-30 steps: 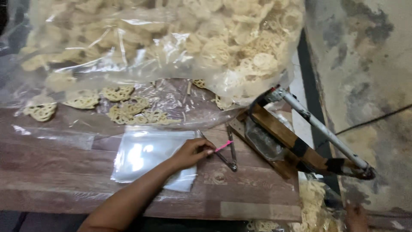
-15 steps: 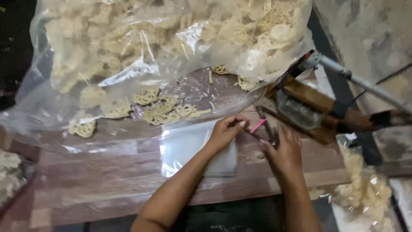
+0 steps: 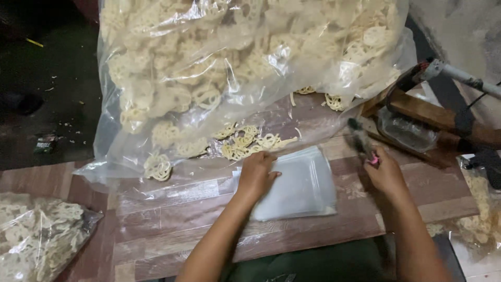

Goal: Packaging crackers into small plastic bags, trimming them with scissors, and sealing them.

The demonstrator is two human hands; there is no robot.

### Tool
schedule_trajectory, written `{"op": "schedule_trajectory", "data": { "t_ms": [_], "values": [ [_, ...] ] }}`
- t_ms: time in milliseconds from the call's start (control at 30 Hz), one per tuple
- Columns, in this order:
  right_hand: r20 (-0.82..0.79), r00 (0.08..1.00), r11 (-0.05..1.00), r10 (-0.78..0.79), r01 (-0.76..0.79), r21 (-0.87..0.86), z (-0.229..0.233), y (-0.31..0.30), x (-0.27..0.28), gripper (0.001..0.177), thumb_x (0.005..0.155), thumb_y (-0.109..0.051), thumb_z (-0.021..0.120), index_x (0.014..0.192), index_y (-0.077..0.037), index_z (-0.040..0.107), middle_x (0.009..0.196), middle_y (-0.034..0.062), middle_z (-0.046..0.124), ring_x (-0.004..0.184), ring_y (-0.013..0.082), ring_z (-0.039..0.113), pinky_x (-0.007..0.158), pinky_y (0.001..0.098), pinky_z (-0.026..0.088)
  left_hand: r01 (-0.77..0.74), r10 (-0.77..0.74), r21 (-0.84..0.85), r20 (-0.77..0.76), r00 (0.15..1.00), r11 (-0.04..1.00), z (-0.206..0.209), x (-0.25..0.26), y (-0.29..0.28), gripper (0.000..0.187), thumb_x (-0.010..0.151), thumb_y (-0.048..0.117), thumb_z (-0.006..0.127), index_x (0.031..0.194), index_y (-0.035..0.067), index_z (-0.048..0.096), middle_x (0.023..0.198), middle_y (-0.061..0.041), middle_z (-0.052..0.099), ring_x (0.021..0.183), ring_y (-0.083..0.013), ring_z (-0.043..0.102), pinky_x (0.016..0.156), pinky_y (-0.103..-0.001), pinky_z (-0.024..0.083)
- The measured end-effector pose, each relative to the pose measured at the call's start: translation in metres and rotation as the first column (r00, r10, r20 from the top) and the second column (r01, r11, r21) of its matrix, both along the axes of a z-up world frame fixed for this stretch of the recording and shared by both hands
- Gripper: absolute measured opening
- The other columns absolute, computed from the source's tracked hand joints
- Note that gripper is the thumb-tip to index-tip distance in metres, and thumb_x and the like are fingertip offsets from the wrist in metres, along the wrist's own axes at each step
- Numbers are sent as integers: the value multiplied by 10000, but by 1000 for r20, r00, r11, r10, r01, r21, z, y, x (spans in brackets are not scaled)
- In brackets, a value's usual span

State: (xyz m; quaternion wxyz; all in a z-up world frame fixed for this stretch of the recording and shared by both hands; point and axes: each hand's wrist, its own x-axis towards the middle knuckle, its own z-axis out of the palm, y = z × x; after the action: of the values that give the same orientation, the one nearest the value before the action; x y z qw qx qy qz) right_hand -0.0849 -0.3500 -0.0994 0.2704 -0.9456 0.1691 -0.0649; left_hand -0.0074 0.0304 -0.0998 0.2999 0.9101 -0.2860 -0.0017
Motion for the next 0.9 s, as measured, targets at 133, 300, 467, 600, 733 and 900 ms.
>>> {"op": "schedule_trajectory", "data": {
  "t_ms": [133,300,467,600,733,900],
  "values": [
    [26,1000,964,11,-18,266,7,50,7,539,827,-155,787,1333,-78,616,1129,277,708,1071,494,664,889,553,544,-38,38,-13,36,999,999,-10,5,-6,356,787,270,837,1098,136,723,1039,-74,655,1049,-328,606,909,-434,449],
    [-48,941,914,334,-311,261,44,109,36,662,723,-164,846,1332,-137,588,1226,220,721,1177,483,640,971,578,535,-56,55,5,82,995,998,-15,8,-10,116,838,256,769,923,235,692,932,0,667,980,-290,653,870,-446,449],
    [-131,893,901,430,-433,3,-16,75,62,295,780,-248,768,1060,-236,679,983,81,758,1003,356,717,854,486,566,-61,65,-45,89,994,997,-12,4,-6,150,856,233,759,1004,257,743,1044,0,715,1097,-258,653,980,-431,430],
    [-14,859,859,511,-512,-26,2,69,58,413,691,37,640,1051,-155,707,990,134,758,995,412,712,843,511,567,-60,68,-242,25,997,969,-22,2,3,164,805,159,800,953,172,731,1024,-86,720,1029,-370,679,903,-482,501],
    [130,866,869,483,-492,46,-8,52,58,472,706,58,640,1123,-144,734,1059,158,757,1056,420,703,873,497,565,-83,52,-384,-90,995,919,-2,-5,13,61,867,151,768,923,130,766,995,-126,753,981,-406,707,877,-488,524],
    [266,945,835,189,-297,463,-54,32,73,167,901,-112,646,1035,-64,732,852,73,690,845,209,593,754,404,527,-96,19,-563,-142,990,821,-5,-3,22,114,883,194,788,964,113,792,1057,-131,767,1034,-386,719,918,-473,532]
  ]
}}
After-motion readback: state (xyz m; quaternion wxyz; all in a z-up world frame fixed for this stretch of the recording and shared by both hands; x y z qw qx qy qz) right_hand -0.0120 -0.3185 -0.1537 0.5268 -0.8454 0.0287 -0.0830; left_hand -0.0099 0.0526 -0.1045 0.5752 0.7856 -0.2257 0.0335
